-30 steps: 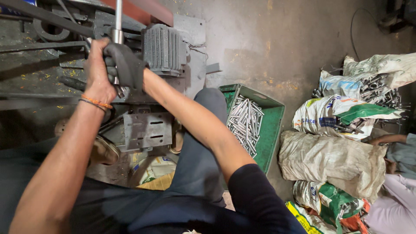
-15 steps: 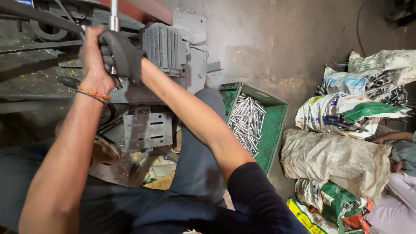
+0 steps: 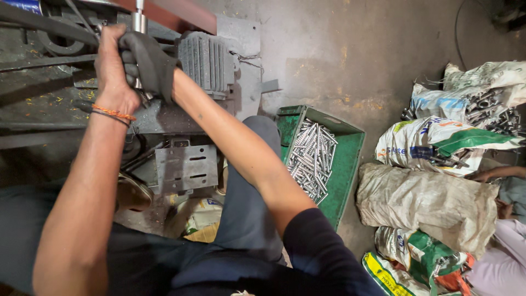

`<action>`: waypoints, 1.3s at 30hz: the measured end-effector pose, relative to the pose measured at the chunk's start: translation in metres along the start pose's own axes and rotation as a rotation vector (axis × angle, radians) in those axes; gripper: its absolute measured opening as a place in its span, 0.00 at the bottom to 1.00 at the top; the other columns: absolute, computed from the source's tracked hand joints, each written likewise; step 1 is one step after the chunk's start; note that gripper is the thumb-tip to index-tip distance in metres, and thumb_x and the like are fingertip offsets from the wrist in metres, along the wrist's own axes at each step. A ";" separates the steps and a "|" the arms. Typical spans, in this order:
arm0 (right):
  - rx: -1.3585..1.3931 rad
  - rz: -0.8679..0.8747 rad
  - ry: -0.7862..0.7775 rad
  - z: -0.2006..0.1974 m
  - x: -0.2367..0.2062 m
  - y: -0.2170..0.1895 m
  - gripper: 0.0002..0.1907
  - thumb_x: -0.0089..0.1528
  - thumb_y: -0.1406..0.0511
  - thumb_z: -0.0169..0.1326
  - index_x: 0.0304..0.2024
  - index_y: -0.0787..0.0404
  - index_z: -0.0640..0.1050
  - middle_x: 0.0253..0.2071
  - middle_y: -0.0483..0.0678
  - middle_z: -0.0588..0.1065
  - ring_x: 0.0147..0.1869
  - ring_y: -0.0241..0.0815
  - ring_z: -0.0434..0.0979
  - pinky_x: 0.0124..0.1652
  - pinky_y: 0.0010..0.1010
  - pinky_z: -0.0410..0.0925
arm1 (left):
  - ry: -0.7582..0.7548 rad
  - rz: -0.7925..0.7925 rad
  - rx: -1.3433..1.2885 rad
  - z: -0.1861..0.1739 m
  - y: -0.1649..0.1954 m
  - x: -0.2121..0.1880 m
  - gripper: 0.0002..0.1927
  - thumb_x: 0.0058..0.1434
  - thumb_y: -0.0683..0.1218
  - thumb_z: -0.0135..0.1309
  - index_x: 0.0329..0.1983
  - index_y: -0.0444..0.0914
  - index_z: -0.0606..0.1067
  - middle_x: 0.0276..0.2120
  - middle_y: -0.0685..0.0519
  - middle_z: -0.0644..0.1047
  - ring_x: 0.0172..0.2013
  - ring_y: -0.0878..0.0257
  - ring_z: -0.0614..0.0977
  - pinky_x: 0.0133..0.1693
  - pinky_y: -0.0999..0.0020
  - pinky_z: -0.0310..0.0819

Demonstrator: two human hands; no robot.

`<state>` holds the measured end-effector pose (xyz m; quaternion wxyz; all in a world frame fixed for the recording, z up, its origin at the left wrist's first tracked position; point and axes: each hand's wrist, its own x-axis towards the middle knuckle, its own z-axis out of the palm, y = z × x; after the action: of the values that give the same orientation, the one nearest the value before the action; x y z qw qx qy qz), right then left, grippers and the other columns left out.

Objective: The person sits on the floor at a bench grinding machine and holds perforated metal tubes against a spinning shaft to grind and polish their surfaces. They rotate and reposition the tubes by hand to work different sides, processing the pieces one at a time.

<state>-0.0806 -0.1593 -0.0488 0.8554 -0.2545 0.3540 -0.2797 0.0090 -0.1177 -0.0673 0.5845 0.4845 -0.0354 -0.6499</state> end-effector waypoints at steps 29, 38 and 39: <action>-0.353 -0.256 -0.153 -0.007 0.007 -0.018 0.13 0.71 0.63 0.41 0.34 0.59 0.73 0.24 0.37 0.61 0.25 0.30 0.55 0.24 0.27 0.55 | 0.032 0.208 0.067 0.008 -0.009 0.015 0.29 0.69 0.71 0.52 0.40 0.42 0.79 0.29 0.57 0.78 0.26 0.67 0.77 0.27 0.72 0.70; -0.381 -0.225 -0.136 -0.005 0.003 -0.026 0.11 0.73 0.65 0.46 0.39 0.62 0.77 0.27 0.38 0.66 0.28 0.29 0.60 0.29 0.28 0.61 | 0.053 0.438 0.126 0.008 -0.014 0.017 0.26 0.75 0.66 0.51 0.38 0.40 0.76 0.32 0.58 0.79 0.30 0.69 0.81 0.33 0.72 0.79; -0.375 -0.195 -0.092 -0.003 0.003 -0.027 0.13 0.71 0.64 0.45 0.35 0.61 0.76 0.24 0.36 0.62 0.25 0.29 0.56 0.24 0.28 0.56 | 0.062 0.421 0.137 0.007 -0.015 0.017 0.26 0.73 0.66 0.50 0.37 0.40 0.77 0.31 0.58 0.79 0.28 0.69 0.80 0.31 0.72 0.76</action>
<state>-0.0894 -0.1815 -0.0348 0.7773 -0.4547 0.3341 -0.2784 -0.0041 -0.1302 -0.0825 0.6738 0.5247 -0.1620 -0.4944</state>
